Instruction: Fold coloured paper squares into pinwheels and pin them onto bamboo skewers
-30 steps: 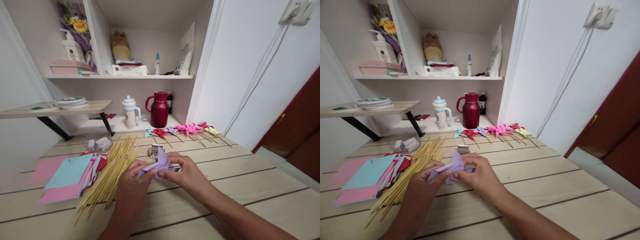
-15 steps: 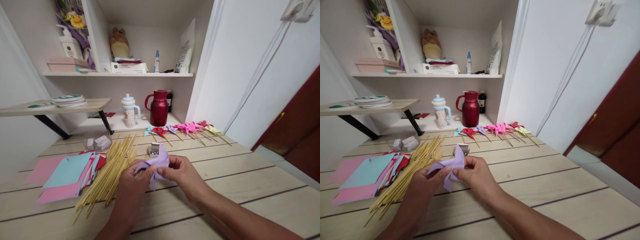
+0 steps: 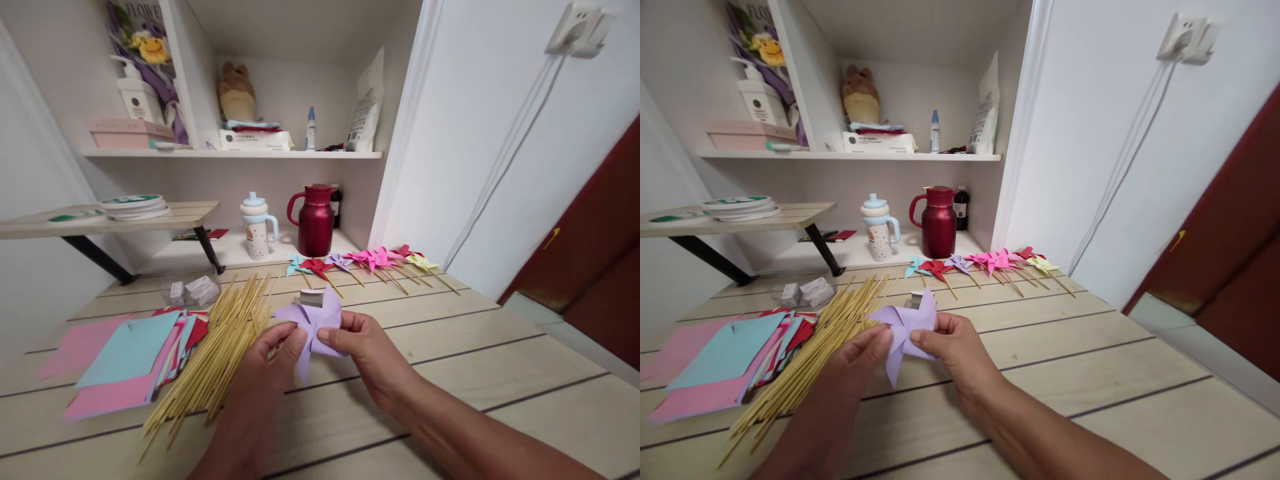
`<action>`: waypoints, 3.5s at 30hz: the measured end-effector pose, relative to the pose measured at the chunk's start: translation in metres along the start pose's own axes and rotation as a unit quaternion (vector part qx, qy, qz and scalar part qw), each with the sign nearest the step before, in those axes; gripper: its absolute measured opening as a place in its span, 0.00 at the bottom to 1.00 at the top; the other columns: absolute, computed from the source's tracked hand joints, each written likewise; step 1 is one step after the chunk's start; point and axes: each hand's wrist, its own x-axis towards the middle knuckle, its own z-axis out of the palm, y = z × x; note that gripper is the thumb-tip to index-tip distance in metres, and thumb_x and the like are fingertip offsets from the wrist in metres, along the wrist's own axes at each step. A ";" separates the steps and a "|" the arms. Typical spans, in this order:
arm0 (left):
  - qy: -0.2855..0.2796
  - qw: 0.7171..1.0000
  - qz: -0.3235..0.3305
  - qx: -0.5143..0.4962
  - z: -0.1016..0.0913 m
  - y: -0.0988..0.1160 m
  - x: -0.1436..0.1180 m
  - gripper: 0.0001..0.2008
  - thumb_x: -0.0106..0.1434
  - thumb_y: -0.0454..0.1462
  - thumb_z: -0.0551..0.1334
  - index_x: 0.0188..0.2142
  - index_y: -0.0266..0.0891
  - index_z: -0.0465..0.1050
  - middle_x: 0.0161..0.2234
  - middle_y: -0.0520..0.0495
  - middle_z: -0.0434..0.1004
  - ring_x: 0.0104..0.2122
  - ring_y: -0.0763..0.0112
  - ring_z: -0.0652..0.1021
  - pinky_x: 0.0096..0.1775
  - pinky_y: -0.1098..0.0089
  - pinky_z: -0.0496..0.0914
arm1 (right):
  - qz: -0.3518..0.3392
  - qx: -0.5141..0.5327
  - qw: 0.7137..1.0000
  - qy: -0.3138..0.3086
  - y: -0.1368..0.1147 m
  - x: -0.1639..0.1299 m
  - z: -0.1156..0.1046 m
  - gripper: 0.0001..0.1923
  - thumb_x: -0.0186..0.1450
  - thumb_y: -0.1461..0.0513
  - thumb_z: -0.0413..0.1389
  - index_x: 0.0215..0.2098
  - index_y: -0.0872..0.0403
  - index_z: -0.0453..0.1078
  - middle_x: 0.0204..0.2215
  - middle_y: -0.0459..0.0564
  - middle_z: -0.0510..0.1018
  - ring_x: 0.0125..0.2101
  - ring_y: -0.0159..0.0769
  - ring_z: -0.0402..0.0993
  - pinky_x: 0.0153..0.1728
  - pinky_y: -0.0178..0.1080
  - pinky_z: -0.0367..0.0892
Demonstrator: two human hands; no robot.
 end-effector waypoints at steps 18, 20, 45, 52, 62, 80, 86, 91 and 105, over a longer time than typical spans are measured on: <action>-0.017 1.000 0.004 0.000 0.001 -0.005 0.001 0.11 0.52 0.42 0.69 0.33 0.39 0.80 0.30 0.48 0.82 0.36 0.65 0.79 0.39 0.71 0.69 | -0.014 -0.036 0.999 0.021 0.008 -0.004 0.006 0.12 0.50 0.60 0.69 0.29 0.59 0.79 0.24 0.48 0.79 0.25 0.30 0.69 0.31 0.34 0.62; -0.010 1.000 0.001 0.008 0.002 -0.004 0.000 0.10 0.52 0.43 0.69 0.31 0.40 0.80 0.29 0.49 0.82 0.34 0.66 0.79 0.37 0.72 0.69 | -0.016 -0.043 0.999 0.021 0.008 -0.005 0.007 0.12 0.50 0.59 0.69 0.29 0.59 0.78 0.24 0.47 0.79 0.25 0.30 0.68 0.31 0.34 0.61; 0.044 0.997 -0.007 0.067 0.003 -0.002 -0.008 0.13 0.53 0.45 0.66 0.23 0.38 0.74 0.23 0.52 0.71 0.26 0.72 0.68 0.30 0.73 0.62 | 0.005 -0.018 1.000 0.008 0.013 -0.007 0.011 0.11 0.53 0.59 0.68 0.27 0.59 0.76 0.23 0.46 0.75 0.25 0.29 0.64 0.30 0.34 0.57; 0.038 0.997 -0.020 0.061 0.002 -0.002 -0.011 0.13 0.53 0.46 0.66 0.23 0.38 0.75 0.24 0.50 0.74 0.26 0.70 0.70 0.31 0.72 0.63 | 0.012 0.009 1.000 -0.003 0.015 -0.008 0.010 0.12 0.56 0.57 0.66 0.30 0.59 0.75 0.25 0.46 0.74 0.27 0.29 0.63 0.32 0.34 0.56; 0.051 0.995 0.000 0.087 0.001 0.001 -0.009 0.13 0.54 0.45 0.66 0.23 0.37 0.75 0.24 0.50 0.74 0.26 0.69 0.70 0.30 0.71 0.62 | -0.009 0.008 1.000 -0.002 0.015 -0.008 0.010 0.12 0.59 0.55 0.64 0.32 0.56 0.74 0.27 0.45 0.73 0.29 0.31 0.63 0.33 0.34 0.57; -0.016 0.991 -0.018 0.135 0.001 0.000 -0.006 0.11 0.52 0.43 0.64 0.22 0.39 0.77 0.21 0.51 0.75 0.24 0.68 0.70 0.30 0.70 0.61 | 0.023 -0.030 0.999 0.007 0.002 -0.007 0.007 0.24 0.51 0.49 0.68 0.39 0.55 0.73 0.27 0.46 0.74 0.25 0.30 0.66 0.26 0.33 0.60; -0.043 0.986 -0.037 0.157 0.000 -0.002 -0.005 0.10 0.51 0.44 0.64 0.21 0.39 0.75 0.21 0.50 0.75 0.25 0.66 0.72 0.29 0.70 0.61 | 0.033 -0.083 0.996 0.001 -0.001 -0.007 0.005 0.22 0.49 0.51 0.70 0.33 0.57 0.74 0.24 0.45 0.74 0.23 0.30 0.66 0.24 0.33 0.60; -0.049 0.985 -0.044 0.163 0.001 0.002 -0.007 0.09 0.51 0.42 0.64 0.24 0.38 0.78 0.22 0.50 0.76 0.24 0.67 0.72 0.30 0.69 0.62 | 0.021 -0.099 0.995 -0.017 0.002 -0.005 0.003 0.18 0.51 0.52 0.69 0.23 0.56 0.70 0.20 0.43 0.70 0.21 0.28 0.61 0.23 0.32 0.56; -0.029 0.990 -0.037 0.132 0.003 0.000 -0.007 0.11 0.53 0.42 0.63 0.28 0.39 0.81 0.26 0.48 0.80 0.33 0.59 0.78 0.36 0.67 0.67 | 0.031 -0.065 0.997 0.012 0.006 -0.005 0.003 0.18 0.50 0.52 0.69 0.23 0.56 0.69 0.17 0.41 0.68 0.19 0.27 0.59 0.22 0.33 0.55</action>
